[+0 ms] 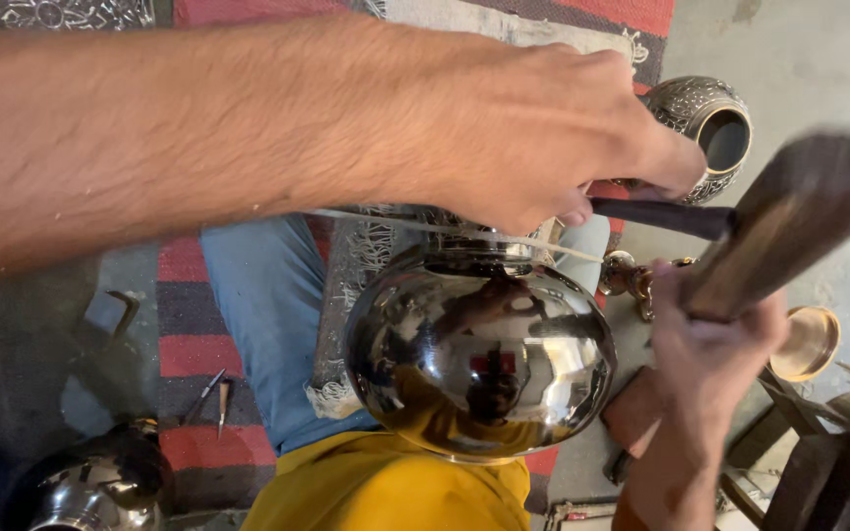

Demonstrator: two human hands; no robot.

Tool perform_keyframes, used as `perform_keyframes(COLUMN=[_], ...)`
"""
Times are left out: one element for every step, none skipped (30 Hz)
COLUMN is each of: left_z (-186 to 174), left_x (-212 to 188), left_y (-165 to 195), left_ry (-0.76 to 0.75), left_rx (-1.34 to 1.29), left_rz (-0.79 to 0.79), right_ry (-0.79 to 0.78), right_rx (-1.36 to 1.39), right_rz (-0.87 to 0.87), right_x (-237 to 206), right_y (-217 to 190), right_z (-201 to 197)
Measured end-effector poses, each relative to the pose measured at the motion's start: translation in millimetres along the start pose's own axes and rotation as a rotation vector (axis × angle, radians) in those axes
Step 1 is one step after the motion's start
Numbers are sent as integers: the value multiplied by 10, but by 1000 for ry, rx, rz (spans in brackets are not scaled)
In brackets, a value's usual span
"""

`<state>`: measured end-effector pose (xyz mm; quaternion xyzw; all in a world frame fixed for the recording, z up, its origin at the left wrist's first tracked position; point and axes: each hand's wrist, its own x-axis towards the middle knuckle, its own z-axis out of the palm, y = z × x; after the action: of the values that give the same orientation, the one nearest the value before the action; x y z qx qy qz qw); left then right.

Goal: The person sits on a rug and repeatedly hammers a polished metal vessel with a wooden mallet while holding a small punch against the vessel's rim. The person rotates the vessel and adjusts the punch position to continue shaping the rim.

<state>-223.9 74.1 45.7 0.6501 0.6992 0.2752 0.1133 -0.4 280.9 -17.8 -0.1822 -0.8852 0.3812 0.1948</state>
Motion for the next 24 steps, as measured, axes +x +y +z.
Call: perform_keyframes(left_z=[-16,-29,-64,-79,-99,-114,-118,-120,-104,-102,-97,-98,-94,-95,-96,-105,-112,-126,-135,-135,-153,-144,-140,-133], left_x=[3,15,16,-1,-5,-28,-28,-21,-35,-43,-61,-56,-58,-59,-61,-66,-77,-69,-83,-105,-132,-151,-162,-174], left_y=[6,18,15,40,53,72,95,112,147,158,171,174,180,182,182,171,168,148,137,134,101,106,95,96], left_ry=[20,-59,-98,-123,-127,-130,-132,-135,-140,-145,-147,-148,-149,-151,-156,-154,-150,-149,-146,-134,-135,-139,-139,-138], left_rx=[14,10,23,31,32,32,39,46,42,41,38,40,41,40,38,43,47,47,52,41,47,52,55,48], left_rz=[35,9,-5,-17,-19,-24,-21,-13,-13,-14,-13,-7,-5,-1,0,2,2,-1,-3,-5,-16,-21,-21,-23], right_ry=[1,89,172,250,174,98,21,107,187,257,176,102,29,47,65,79,81,83,86,111,126,94,62,-5], right_rx=[-103,101,311,523,292,61,-170,40,246,455,247,40,-165,-41,79,206,216,225,236,11,-209,-231,-253,-79], right_rz=[-39,39,115,195,56,-82,-218,-125,-26,78,23,-37,-97,-46,9,54,51,52,51,-127,-302,-336,-371,-270], right_x=[22,31,19,-1,-27,-63,-86,-122,-156,-170,-181,-178,-170,-156,-137,-116,-91,-71,-47,-24,-2,33,52,92], right_y=[-20,-39,-61,-82,-100,-113,-117,-117,-108,-96,-78,-59,-40,-23,-11,-2,2,1,-1,-5,-9,-11,-10,-3], right_z=[-18,-12,15,46,79,120,150,190,221,229,227,221,203,188,165,151,135,118,105,88,60,26,-8,-45])
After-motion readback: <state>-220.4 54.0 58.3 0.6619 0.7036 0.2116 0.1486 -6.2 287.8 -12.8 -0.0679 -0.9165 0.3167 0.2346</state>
